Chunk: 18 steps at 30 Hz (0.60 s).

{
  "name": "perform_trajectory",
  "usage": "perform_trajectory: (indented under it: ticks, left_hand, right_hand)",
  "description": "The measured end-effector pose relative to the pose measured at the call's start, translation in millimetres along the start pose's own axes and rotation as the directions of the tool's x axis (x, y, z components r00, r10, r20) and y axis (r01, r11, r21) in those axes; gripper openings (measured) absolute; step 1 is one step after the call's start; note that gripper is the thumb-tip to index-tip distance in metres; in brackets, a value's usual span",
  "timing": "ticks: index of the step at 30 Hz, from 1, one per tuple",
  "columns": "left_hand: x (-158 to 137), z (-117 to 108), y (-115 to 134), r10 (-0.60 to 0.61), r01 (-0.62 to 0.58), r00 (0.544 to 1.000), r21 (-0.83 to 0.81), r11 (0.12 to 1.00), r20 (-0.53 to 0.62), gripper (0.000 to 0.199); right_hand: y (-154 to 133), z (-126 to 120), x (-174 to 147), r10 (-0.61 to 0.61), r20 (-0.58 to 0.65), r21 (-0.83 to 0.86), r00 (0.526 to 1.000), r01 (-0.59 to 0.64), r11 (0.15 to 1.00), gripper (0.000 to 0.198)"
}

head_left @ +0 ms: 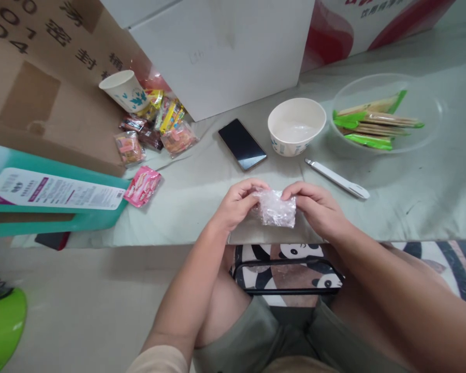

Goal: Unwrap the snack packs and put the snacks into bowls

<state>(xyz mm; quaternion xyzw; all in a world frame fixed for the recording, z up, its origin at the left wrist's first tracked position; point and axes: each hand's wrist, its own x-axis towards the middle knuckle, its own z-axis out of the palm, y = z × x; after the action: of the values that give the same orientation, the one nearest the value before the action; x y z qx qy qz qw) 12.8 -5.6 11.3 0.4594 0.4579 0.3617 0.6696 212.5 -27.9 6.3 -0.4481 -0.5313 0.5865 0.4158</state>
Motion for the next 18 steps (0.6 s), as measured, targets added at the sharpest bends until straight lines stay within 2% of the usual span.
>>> perform_trajectory:
  ticks: [2,4,7,8,10,14,16,18]
  left_hand:
    - [0,-1,0,-0.034,0.034,0.999,0.012,0.999,-0.003,0.021]
    - [0,-1,0,-0.034,0.034,0.999,0.05,0.998,0.008,0.027]
    - [1,-1,-1,0.025,-0.03,0.999,0.175,0.984,0.031,0.043]
    - [2,0,-1,0.046,-0.052,0.998,0.209,0.977,0.036,0.045]
    - [4,1,-2,0.075,-0.081,0.997,0.227,0.971,0.037,0.043]
    - [7,7,-1,0.112,-0.114,0.994,0.219,0.969,0.02,0.031]
    - [9,12,0,0.165,-0.156,0.986,0.208,0.966,-0.024,0.031]
    - [12,18,2,0.251,-0.224,0.961,0.204,0.953,-0.115,0.031]
  right_hand:
    - [-2,-1,-1,-0.041,0.047,-0.023,0.998,0.042,0.999,0.019]
    - [-3,-1,-1,-0.088,0.079,-0.098,0.993,0.095,0.991,0.025]
    - [-2,1,-2,-0.109,0.063,-0.311,0.992,0.124,0.942,0.016]
    - [0,2,-2,-0.112,0.042,-0.377,0.993,0.12,0.919,0.011]
    - [4,3,-2,-0.127,0.001,-0.458,0.992,0.113,0.882,0.018]
    - [12,5,-1,-0.217,-0.106,-0.456,0.971,0.146,0.878,0.03]
    - [13,5,1,-0.256,-0.199,-0.448,0.946,0.145,0.882,0.031]
    - [14,4,5,-0.247,-0.288,-0.424,0.925,0.108,0.899,0.032]
